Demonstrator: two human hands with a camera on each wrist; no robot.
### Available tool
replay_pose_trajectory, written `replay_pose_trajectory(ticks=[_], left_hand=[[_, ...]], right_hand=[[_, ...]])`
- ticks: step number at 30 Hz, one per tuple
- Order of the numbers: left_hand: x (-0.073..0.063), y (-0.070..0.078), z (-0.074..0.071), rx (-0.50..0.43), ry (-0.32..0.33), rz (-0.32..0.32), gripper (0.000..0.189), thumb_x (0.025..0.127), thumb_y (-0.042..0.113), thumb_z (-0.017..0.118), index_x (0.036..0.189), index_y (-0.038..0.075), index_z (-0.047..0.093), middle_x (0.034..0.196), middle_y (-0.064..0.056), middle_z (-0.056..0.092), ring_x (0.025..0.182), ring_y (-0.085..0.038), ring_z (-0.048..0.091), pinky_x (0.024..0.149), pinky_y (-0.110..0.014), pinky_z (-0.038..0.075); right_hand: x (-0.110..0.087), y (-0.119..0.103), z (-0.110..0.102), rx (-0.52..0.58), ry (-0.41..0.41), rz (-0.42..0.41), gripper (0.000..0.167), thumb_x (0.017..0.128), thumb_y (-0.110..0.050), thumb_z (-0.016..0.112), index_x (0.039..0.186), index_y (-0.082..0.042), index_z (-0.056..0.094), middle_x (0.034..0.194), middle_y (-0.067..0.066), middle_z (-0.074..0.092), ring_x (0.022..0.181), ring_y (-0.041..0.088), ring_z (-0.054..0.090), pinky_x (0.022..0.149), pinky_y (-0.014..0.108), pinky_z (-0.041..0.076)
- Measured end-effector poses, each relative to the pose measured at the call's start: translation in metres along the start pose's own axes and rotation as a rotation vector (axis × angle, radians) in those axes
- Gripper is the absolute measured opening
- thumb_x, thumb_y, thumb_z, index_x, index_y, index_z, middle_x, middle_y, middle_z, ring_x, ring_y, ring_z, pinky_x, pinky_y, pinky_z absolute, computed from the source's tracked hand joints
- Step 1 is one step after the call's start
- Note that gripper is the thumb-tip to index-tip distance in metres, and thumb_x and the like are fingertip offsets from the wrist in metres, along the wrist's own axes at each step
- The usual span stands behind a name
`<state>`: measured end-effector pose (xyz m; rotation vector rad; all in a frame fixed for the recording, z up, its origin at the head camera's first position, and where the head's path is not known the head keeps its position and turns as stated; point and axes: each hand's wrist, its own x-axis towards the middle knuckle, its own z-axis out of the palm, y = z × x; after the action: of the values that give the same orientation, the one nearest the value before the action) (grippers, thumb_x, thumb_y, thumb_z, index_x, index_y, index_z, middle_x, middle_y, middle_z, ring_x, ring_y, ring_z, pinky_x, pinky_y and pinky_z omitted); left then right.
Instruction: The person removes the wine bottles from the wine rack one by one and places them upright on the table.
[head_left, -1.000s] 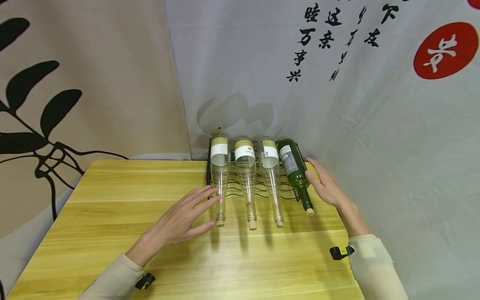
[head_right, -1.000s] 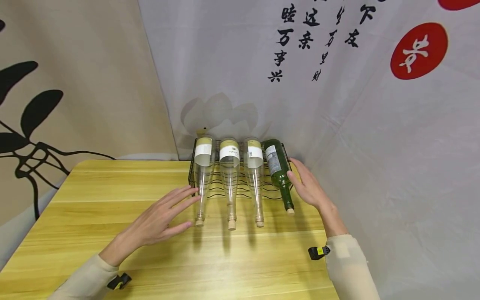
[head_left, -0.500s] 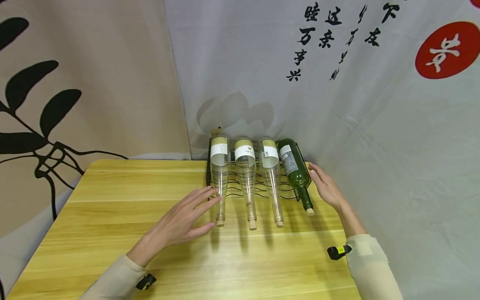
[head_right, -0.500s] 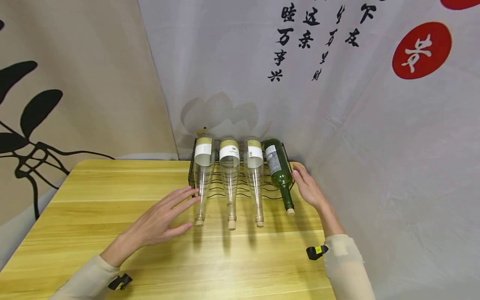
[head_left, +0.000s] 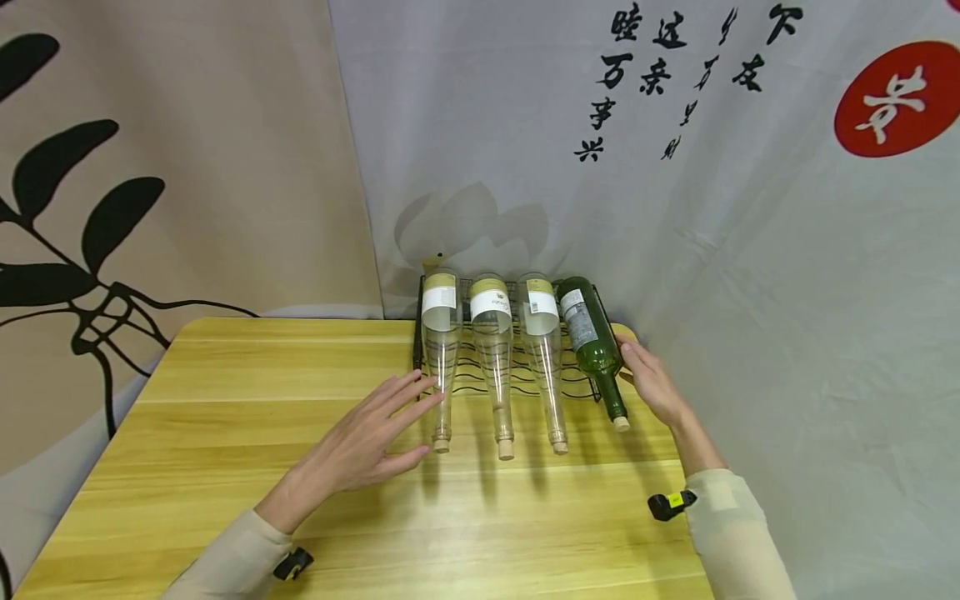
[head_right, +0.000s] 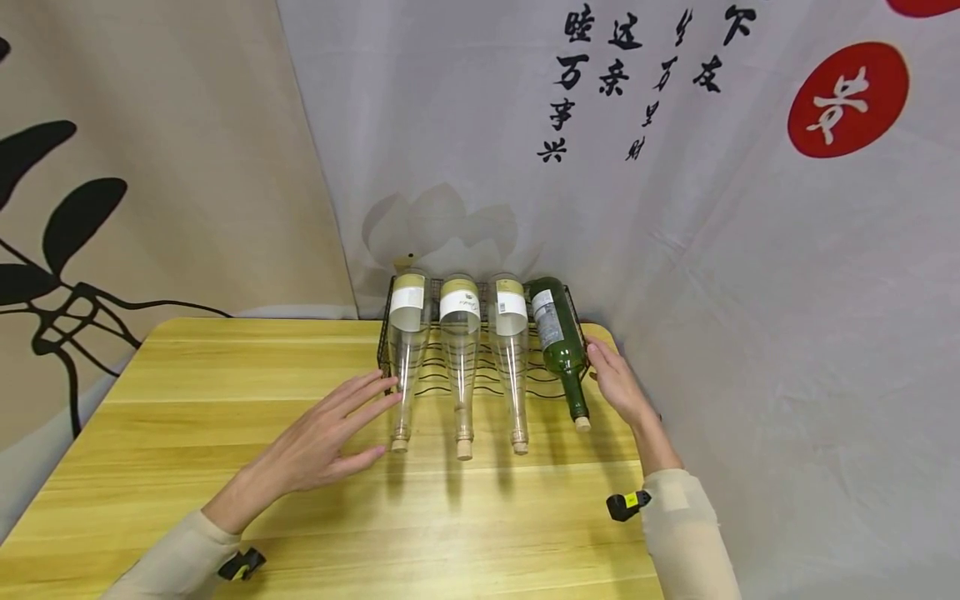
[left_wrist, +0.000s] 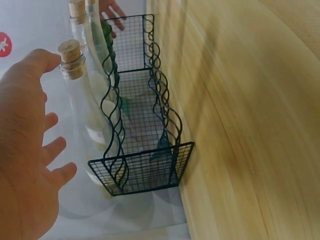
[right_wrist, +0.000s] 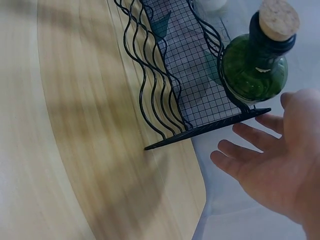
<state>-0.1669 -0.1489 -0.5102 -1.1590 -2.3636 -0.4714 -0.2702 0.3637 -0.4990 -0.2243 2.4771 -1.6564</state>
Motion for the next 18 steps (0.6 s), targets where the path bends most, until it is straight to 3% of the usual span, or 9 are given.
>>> replay_pose_trajectory(ticks=[7, 18], left_hand=[[-0.0005, -0.0004, 0.0022, 0.006, -0.011, -0.007, 0.081, 0.096, 0.041, 0.084, 0.165, 0.009, 0.056, 0.17, -0.02, 0.057, 0.16, -0.044, 0.052, 0.131, -0.065, 0.046], [0.0025, -0.0009, 0.0048, 0.036, 0.019, 0.004, 0.081, 0.091, 0.036, 0.088, 0.16, 0.006, 0.06, 0.167, -0.021, 0.059, 0.156, -0.045, 0.056, 0.133, -0.065, 0.043]], right_hand=[[-0.0002, 0.0038, 0.0039, 0.023, -0.014, 0.034, 0.068, 0.126, -0.039, 0.027, 0.18, 0.0, 0.014, 0.186, 0.03, 0.019, 0.168, 0.056, 0.031, 0.14, 0.069, 0.029], [0.0009, 0.0072, 0.0054, 0.082, -0.005, 0.086, 0.066, 0.126, -0.038, 0.024, 0.181, -0.004, 0.01, 0.181, 0.032, 0.03, 0.162, 0.054, 0.041, 0.139, 0.066, 0.035]])
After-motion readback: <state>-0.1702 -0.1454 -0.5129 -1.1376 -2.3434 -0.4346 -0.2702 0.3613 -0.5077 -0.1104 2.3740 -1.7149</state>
